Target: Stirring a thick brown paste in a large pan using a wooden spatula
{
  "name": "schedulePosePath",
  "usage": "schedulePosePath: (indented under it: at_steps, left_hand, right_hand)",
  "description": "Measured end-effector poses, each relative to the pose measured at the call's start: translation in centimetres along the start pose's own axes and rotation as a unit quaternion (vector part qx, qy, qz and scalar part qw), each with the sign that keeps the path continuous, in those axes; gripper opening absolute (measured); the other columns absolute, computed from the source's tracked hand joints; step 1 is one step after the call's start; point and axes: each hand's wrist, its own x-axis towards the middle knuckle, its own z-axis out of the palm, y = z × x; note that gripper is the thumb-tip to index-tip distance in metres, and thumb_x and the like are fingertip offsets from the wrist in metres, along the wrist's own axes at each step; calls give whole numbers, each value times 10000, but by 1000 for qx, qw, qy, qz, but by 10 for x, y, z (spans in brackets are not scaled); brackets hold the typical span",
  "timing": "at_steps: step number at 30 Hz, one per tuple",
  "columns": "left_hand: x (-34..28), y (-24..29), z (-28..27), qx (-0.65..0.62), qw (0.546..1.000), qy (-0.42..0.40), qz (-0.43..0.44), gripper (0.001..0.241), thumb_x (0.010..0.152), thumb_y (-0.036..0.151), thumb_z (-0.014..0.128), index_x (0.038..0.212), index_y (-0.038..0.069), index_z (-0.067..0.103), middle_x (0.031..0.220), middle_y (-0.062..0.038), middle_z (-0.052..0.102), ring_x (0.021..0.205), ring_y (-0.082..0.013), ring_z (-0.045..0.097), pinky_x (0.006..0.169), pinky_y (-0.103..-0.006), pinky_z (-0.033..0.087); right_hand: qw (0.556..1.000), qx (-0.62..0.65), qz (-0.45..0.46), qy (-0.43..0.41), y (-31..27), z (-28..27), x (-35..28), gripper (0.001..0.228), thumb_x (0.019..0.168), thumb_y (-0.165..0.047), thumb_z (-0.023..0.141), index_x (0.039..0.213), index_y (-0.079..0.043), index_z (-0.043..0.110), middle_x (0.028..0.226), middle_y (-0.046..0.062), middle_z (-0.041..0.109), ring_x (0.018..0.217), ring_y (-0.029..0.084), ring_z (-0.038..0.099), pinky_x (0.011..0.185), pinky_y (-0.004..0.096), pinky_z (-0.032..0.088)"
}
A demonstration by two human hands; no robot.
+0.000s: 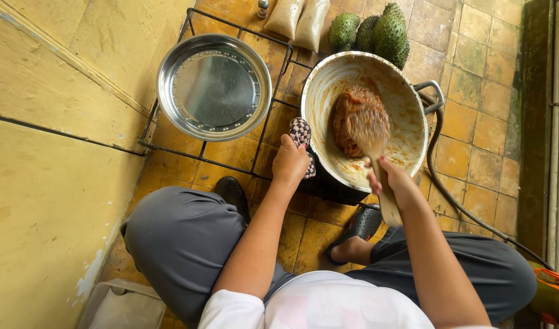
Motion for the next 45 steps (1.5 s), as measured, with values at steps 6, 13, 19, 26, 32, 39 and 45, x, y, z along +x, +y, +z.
schedulePosePath:
  at_steps: [6, 13, 19, 26, 32, 39, 45]
  left_hand:
    - [1, 2, 1, 14, 1000, 7, 7, 383, 999, 290, 426, 1269, 21, 392, 1217, -290, 672, 1163, -492, 660, 997, -579, 513]
    - [6, -7, 1, 31, 999, -2, 8, 415, 1006, 336, 419, 1292, 35, 397, 1233, -283, 666, 1198, -490, 641, 1011, -587, 502]
    - [8, -9, 9, 27, 999, 0, 20, 306, 1017, 281, 454, 1159, 14, 402, 1230, -307, 623, 1067, -544, 618, 876, -652, 453]
    - [6, -9, 12, 1, 999, 32, 4, 250, 1011, 263, 459, 1111, 40, 410, 1215, -278, 647, 1041, -552, 616, 841, -656, 440]
    - [10, -10, 13, 30, 999, 24, -2, 271, 1020, 288, 474, 1112, 43, 403, 1169, -283, 645, 1011, -558, 613, 824, -660, 437]
    - [16, -15, 17, 90, 995, 28, 7, 304, 1002, 272, 523, 1133, 17, 422, 1087, -290, 678, 973, -527, 654, 805, -635, 480]
    - [19, -23, 22, 109, 993, 41, 21, 297, 986, 268, 571, 1094, 40, 415, 1032, -287, 684, 923, -529, 658, 761, -647, 488]
  right_hand:
    - [994, -52, -74, 62, -27, 5, -96, 492, 1119, -338, 333, 1146, 111, 530, 633, 165, 508, 357, 258, 490, 349, 437, 466]
    - [997, -77, 3, 19, 0, -18, -20, 519, 1101, -411, 338, 1231, 47, 544, 676, 94, 585, 434, 192, 538, 419, 338, 460]
    - [922, -356, 130, 85, -69, -49, -107, 413, 1080, -307, 452, 1345, -55, 644, 757, 131, 583, 545, 174, 422, 472, 258, 361]
    - [612, -764, 145, 144, -84, -70, -75, 402, 1074, -248, 326, 769, -144, 566, 663, -35, 505, 585, 129, 425, 561, 290, 371]
    - [643, -731, 57, 222, -48, -96, 18, 282, 1094, -182, 290, 1096, -67, 548, 841, 100, 586, 732, 278, 611, 711, 425, 509]
    - [557, -783, -88, 263, -63, -126, 94, 605, 1089, -351, 445, 1623, -98, 314, 1026, 233, 687, 945, 357, 653, 860, 451, 493]
    - [502, -738, -360, 273, -90, -147, 165, 525, 1009, -229, 659, 1518, -138, 566, 1136, 205, 701, 1005, 373, 622, 835, 428, 324]
